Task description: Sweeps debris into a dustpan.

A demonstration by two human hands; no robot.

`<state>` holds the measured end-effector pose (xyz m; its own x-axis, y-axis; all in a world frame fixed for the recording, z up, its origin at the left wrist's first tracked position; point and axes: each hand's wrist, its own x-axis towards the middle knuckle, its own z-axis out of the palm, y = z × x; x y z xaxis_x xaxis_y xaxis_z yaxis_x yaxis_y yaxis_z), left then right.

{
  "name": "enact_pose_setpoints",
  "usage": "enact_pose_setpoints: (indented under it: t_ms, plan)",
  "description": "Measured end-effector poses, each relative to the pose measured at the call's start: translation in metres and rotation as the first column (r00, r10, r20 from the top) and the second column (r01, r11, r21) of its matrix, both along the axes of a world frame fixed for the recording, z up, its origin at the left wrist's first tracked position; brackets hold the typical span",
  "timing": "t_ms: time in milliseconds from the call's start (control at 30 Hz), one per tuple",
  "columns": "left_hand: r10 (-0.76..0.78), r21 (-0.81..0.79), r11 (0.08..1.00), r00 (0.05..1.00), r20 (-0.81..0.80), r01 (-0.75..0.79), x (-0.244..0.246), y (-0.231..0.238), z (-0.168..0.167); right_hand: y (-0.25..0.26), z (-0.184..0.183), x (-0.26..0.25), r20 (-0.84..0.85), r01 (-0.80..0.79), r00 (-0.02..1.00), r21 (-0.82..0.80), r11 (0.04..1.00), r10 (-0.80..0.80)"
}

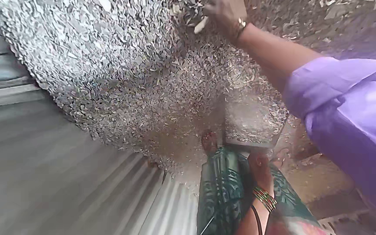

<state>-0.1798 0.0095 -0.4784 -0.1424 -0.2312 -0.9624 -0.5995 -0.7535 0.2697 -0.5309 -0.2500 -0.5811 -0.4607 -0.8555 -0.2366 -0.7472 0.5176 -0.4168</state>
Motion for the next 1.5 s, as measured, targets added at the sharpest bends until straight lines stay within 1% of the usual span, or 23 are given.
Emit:
enact_pose_setpoints:
  t_ms: [100,167,333,467,533,567,633,667,733,833,867,900,933,1000,1033,1067,1133,1167,1233,1267,1333,1433,1500]
  plan:
    - [0.031,0.020,0.999,0.999,0.020,-0.031,-0.006,-0.010,0.003,0.040,-0.040,0.042,-0.034,-0.184,0.983,-0.035,0.982,0.183]
    - [0.036,0.016,0.999,0.999,0.013,-0.036,-0.007,-0.012,0.005,0.077,-0.057,0.072,-0.009,-0.229,0.973,0.008,0.974,0.229]
    - [0.078,0.047,0.996,0.997,-0.003,-0.078,-0.004,-0.019,0.007,0.174,-0.081,0.123,0.203,-0.236,0.958,0.168,0.957,0.201]
    - [0.106,0.050,0.993,0.994,-0.030,-0.105,-0.005,-0.024,0.009,0.271,-0.080,0.163,0.324,-0.329,0.926,0.434,0.839,0.195]
    - [0.121,0.037,0.992,0.992,-0.034,-0.119,-0.003,-0.024,0.012,0.288,-0.070,0.177,0.327,-0.323,0.929,0.481,0.815,0.175]
    - [0.123,0.029,0.992,0.992,-0.026,-0.122,0.000,-0.022,0.016,0.285,-0.060,0.188,0.310,-0.310,0.932,0.424,0.851,0.185]
    - [0.130,0.001,0.992,0.991,-0.017,-0.130,0.003,-0.019,0.016,0.249,-0.046,0.205,0.285,-0.307,0.921,0.107,0.946,0.267]
    - [0.128,-0.011,0.992,0.992,0.006,-0.128,0.008,-0.017,0.018,0.222,-0.044,0.221,0.294,-0.341,0.892,-0.065,0.938,0.344]
    - [0.130,-0.036,0.991,0.989,0.065,-0.128,0.012,-0.019,0.017,0.156,-0.055,0.257,0.292,-0.498,0.775,-0.265,0.826,0.561]
    - [0.141,-0.057,0.989,0.983,0.116,-0.135,0.013,-0.029,0.016,0.062,-0.086,0.312,0.314,-0.809,0.489,-0.186,0.558,0.814]
    - [0.139,-0.065,0.989,0.985,0.104,-0.132,0.013,-0.032,0.014,0.035,-0.092,0.322,0.414,-0.849,0.433,-0.112,0.517,0.801]
    - [0.124,-0.075,0.990,0.989,0.085,-0.118,0.015,-0.032,0.011,0.017,-0.098,0.328,0.513,-0.837,0.444,-0.054,0.544,0.735]
    - [0.112,-0.094,0.990,0.992,0.053,-0.107,0.018,-0.029,0.006,0.008,-0.101,0.327,0.628,-0.776,0.490,-0.003,0.631,0.605]
    - [0.083,-0.117,0.990,0.996,0.020,-0.080,0.018,-0.027,0.008,0.008,-0.093,0.310,0.821,-0.482,0.554,0.183,0.857,0.136]
    - [0.074,-0.115,0.991,0.997,-0.005,-0.074,0.013,-0.034,0.016,0.012,-0.088,0.294,0.835,-0.370,0.550,0.255,0.893,-0.010]
    - [0.074,-0.086,0.993,0.997,-0.006,-0.075,0.008,-0.037,0.020,0.018,-0.090,0.275,0.827,-0.300,0.557,0.289,0.909,-0.079]
    - [0.079,-0.061,0.995,0.997,0.021,-0.078,0.001,-0.036,0.016,0.024,-0.097,0.238,0.793,-0.298,0.610,0.231,0.926,-0.001]
    - [0.087,-0.038,0.996,0.996,0.030,-0.086,0.000,-0.035,0.017,0.026,-0.091,0.224,0.715,-0.398,0.686,0.214,0.892,0.134]
    - [0.104,0.006,0.995,0.994,0.027,-0.104,-0.007,-0.038,0.018,0.021,-0.070,0.198,0.448,-0.584,0.789,0.330,0.742,0.421]
    - [0.113,0.027,0.993,0.993,0.022,-0.114,-0.009,-0.040,0.018,0.019,-0.065,0.188,0.336,-0.575,0.816,0.396,0.716,0.470]
    - [0.128,0.037,0.991,0.992,0.016,-0.129,-0.008,-0.039,0.022,0.021,-0.061,0.161,0.198,-0.517,0.849,0.502,0.693,0.490]
    - [0.207,0.019,0.978,0.978,-0.008,-0.206,-0.006,-0.036,0.021,0.046,-0.053,0.103,0.150,-0.485,0.844,0.622,0.615,0.515]
    - [0.254,0.046,0.966,0.967,-0.018,-0.253,-0.006,-0.033,0.026,0.091,-0.048,0.088,0.134,-0.436,0.886,0.565,0.701,0.443]
